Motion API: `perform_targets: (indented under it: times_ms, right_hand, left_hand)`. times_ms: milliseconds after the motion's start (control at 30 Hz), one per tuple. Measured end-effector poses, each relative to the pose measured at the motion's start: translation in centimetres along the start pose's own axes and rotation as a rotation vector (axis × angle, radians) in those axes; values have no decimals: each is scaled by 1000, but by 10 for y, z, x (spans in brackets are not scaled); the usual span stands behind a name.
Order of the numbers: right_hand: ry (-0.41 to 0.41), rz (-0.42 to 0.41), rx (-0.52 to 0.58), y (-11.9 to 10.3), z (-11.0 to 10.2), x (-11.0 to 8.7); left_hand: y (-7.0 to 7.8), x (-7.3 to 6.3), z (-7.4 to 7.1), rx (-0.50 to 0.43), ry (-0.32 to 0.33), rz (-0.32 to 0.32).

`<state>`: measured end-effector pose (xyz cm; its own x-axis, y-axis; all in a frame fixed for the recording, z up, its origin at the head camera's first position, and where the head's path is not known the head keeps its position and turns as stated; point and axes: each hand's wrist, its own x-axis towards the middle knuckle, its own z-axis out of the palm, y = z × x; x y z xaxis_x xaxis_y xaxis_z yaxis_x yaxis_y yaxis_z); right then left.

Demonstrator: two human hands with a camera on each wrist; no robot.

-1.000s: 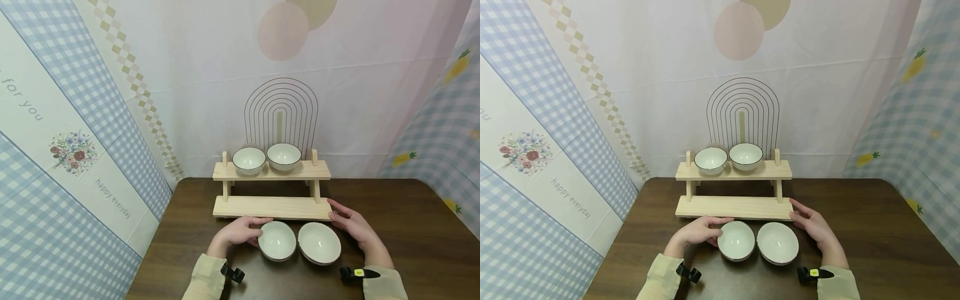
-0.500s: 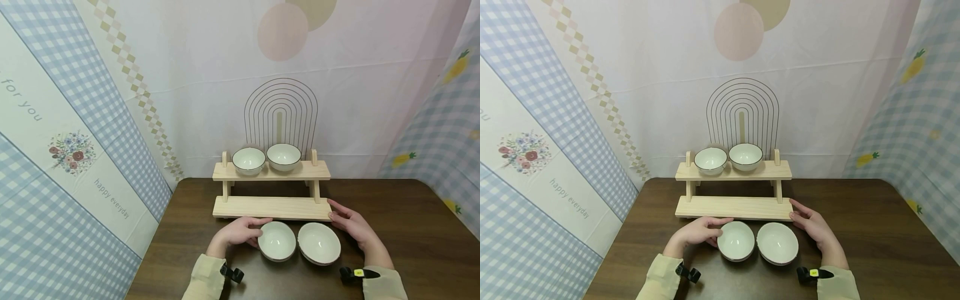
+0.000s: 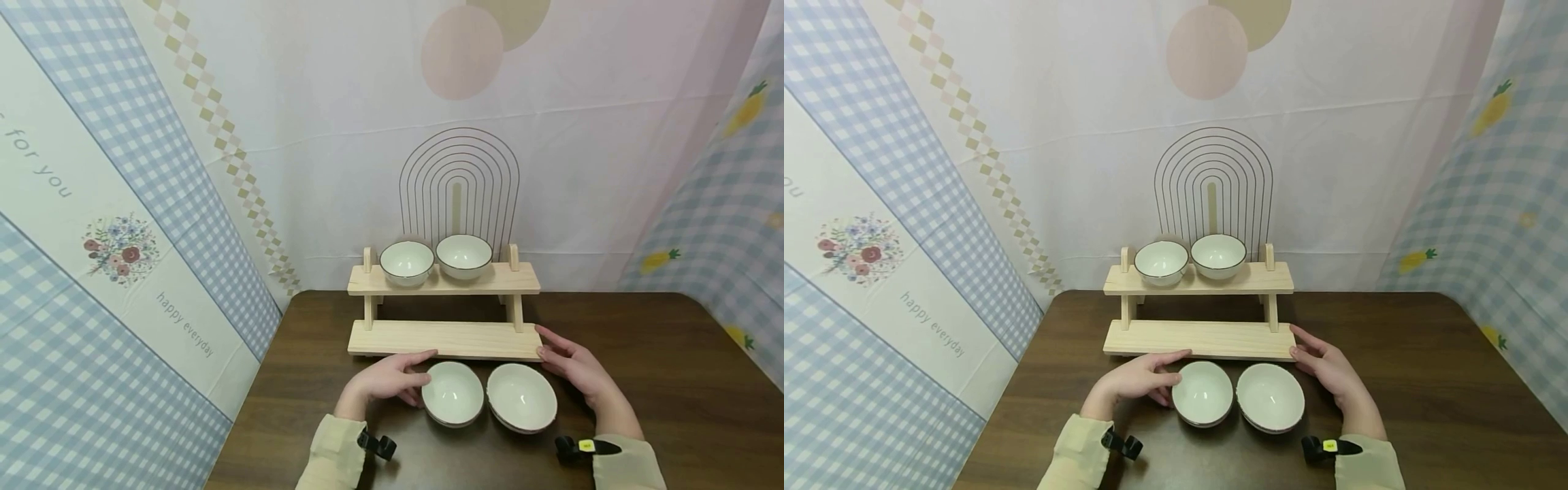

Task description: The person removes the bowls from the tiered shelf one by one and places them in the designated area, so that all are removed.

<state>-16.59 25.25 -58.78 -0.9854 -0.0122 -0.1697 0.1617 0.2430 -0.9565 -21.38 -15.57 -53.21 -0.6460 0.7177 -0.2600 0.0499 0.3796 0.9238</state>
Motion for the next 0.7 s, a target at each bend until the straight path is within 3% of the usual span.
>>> perform_targets:
  times_ms: [433, 700]
  right_hand:
    - [6, 4, -6, 0, 4, -7]
    - [21, 14, -9, 1, 9, -15]
  left_hand:
    - [3, -10, -7, 11, 27, -13]
    - [1, -15, -12, 17, 25, 31]
